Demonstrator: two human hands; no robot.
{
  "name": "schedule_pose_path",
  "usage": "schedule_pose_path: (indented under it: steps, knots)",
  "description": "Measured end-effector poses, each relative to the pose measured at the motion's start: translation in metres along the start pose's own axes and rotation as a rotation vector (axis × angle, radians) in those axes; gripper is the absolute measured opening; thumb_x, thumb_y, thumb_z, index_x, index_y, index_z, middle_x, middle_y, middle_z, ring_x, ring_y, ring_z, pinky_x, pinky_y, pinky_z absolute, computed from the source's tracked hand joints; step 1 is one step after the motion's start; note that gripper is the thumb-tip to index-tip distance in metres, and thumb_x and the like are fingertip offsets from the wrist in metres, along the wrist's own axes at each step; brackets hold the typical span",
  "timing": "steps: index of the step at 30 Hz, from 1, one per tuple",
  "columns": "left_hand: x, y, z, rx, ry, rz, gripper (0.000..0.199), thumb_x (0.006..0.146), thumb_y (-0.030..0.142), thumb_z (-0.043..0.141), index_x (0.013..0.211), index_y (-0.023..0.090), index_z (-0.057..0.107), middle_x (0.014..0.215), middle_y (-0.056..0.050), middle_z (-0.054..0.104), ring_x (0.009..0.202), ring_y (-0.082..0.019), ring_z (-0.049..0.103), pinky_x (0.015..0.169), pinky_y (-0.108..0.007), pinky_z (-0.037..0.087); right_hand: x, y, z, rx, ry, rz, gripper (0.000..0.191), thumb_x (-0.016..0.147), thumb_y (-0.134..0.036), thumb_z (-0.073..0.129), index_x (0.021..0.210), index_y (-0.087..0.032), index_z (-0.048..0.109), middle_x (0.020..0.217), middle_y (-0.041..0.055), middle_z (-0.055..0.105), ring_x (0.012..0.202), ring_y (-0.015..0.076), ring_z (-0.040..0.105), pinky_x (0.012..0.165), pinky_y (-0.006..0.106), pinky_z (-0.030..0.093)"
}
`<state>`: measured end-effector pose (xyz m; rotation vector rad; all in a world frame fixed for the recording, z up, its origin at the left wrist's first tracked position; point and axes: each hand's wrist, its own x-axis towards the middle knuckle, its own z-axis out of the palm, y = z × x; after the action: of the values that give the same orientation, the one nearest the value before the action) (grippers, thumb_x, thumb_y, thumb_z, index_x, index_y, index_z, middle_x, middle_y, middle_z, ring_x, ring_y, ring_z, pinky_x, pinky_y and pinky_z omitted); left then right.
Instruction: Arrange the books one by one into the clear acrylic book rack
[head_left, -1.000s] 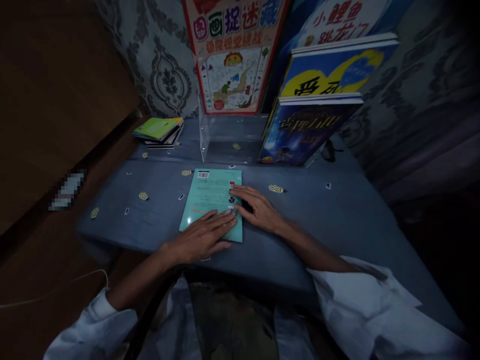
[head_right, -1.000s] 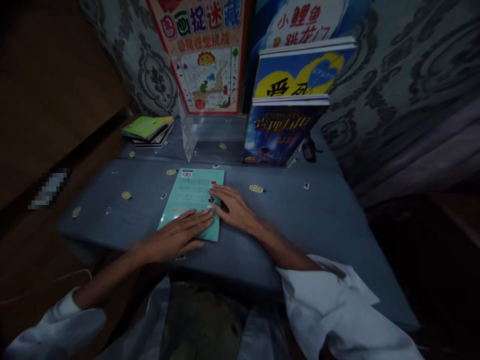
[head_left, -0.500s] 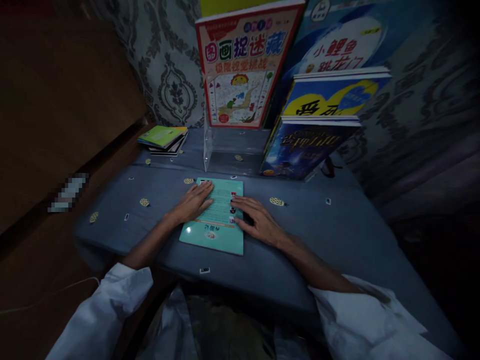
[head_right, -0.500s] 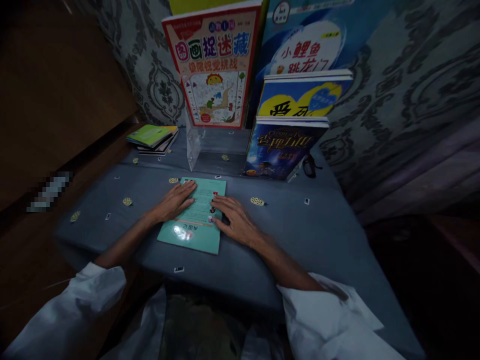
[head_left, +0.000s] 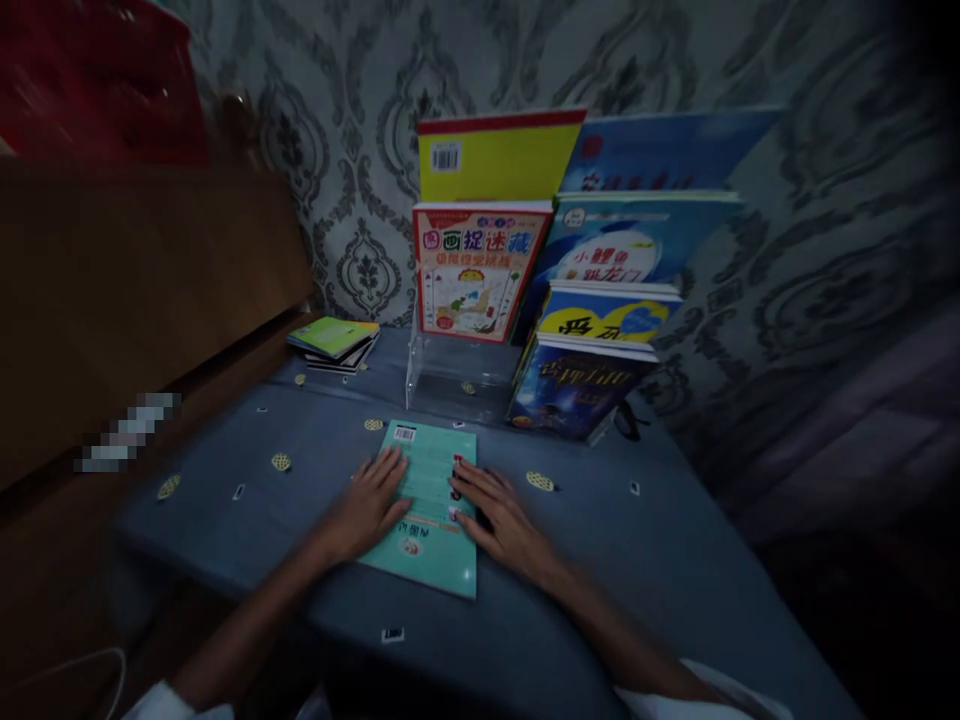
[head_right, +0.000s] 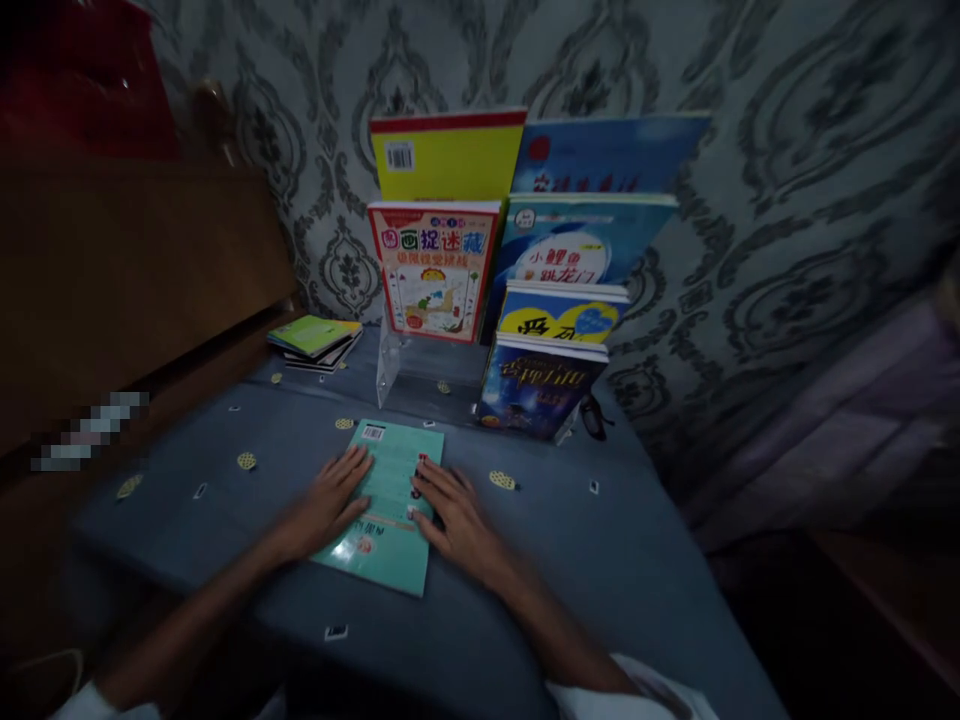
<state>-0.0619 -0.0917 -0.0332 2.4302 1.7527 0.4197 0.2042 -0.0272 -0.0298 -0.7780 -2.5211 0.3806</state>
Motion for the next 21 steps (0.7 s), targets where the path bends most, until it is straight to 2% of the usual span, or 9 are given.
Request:
schedule_pose_path:
  steps: [3, 8, 11, 16, 19, 21]
  knots:
    - [-0.016, 0.004, 0.006, 0.032, 0.047, 0.019, 0.061, 0.104, 0.049, 0.032, 0.158, 0.023, 0.020, 0.163, -0.012, 0.026, 0.152, -0.025, 0.021, 0.120, -0.048, 0.030, -0.002, -0.003, -0.001, -0.031, -0.034, 0.013, 0.044, 0.099, -0.033, 0.049, 0.141, -0.022, 0.056, 0.150, 0.0145, 0.049, 0.142, 0.0296, 0.044, 0.113, 0.058, 0.039]
    - [-0.039, 0.008, 0.016, 0.076, 0.100, 0.064, 0.068, 0.102, 0.050, 0.038, 0.160, 0.028, 0.009, 0.164, -0.010, 0.024, 0.151, -0.028, 0.024, 0.120, -0.048, 0.032, -0.009, -0.012, -0.007, -0.026, -0.122, 0.018, 0.041, 0.101, -0.039, 0.046, 0.140, -0.031, 0.057, 0.153, 0.0089, 0.047, 0.145, 0.0302, 0.038, 0.115, 0.061, 0.034]
    - [-0.052, 0.010, 0.021, 0.077, 0.121, 0.098, 0.081, 0.098, 0.057, 0.044, 0.160, 0.027, 0.000, 0.164, -0.013, 0.021, 0.151, -0.033, 0.023, 0.117, -0.051, 0.035, -0.018, -0.018, -0.011, -0.004, -0.181, 0.032, 0.043, 0.101, -0.044, 0.046, 0.142, -0.034, 0.054, 0.155, 0.0067, 0.044, 0.146, 0.0309, 0.035, 0.116, 0.063, 0.031]
    - [-0.069, 0.016, 0.021, 0.037, 0.089, 0.153, 0.115, 0.080, 0.074, 0.060, 0.159, 0.026, -0.008, 0.164, -0.019, 0.018, 0.149, -0.042, 0.024, 0.112, -0.056, 0.040, -0.037, -0.030, -0.016, 0.029, -0.197, 0.029, 0.049, 0.099, -0.049, 0.050, 0.146, -0.042, 0.044, 0.158, 0.0015, 0.038, 0.148, 0.0301, 0.032, 0.118, 0.063, 0.028]
    - [-0.079, 0.018, 0.026, 0.045, 0.060, 0.175, 0.122, 0.075, 0.077, 0.062, 0.158, 0.025, -0.010, 0.163, -0.020, 0.017, 0.148, -0.043, 0.026, 0.112, -0.056, 0.040, -0.050, -0.036, -0.018, 0.022, -0.219, -0.012, 0.056, 0.095, -0.054, 0.054, 0.148, -0.045, 0.039, 0.160, -0.0001, 0.033, 0.148, 0.0310, 0.030, 0.118, 0.063, 0.028]
    - [-0.086, 0.019, 0.037, 0.087, 0.082, 0.183, 0.120, 0.078, 0.071, 0.064, 0.158, 0.024, -0.012, 0.162, -0.020, 0.021, 0.147, -0.044, 0.029, 0.111, -0.056, 0.041, -0.059, -0.039, -0.019, 0.008, -0.233, -0.068, 0.066, 0.091, -0.060, 0.058, 0.150, -0.046, 0.033, 0.161, 0.0000, 0.030, 0.148, 0.0324, 0.027, 0.118, 0.063, 0.028]
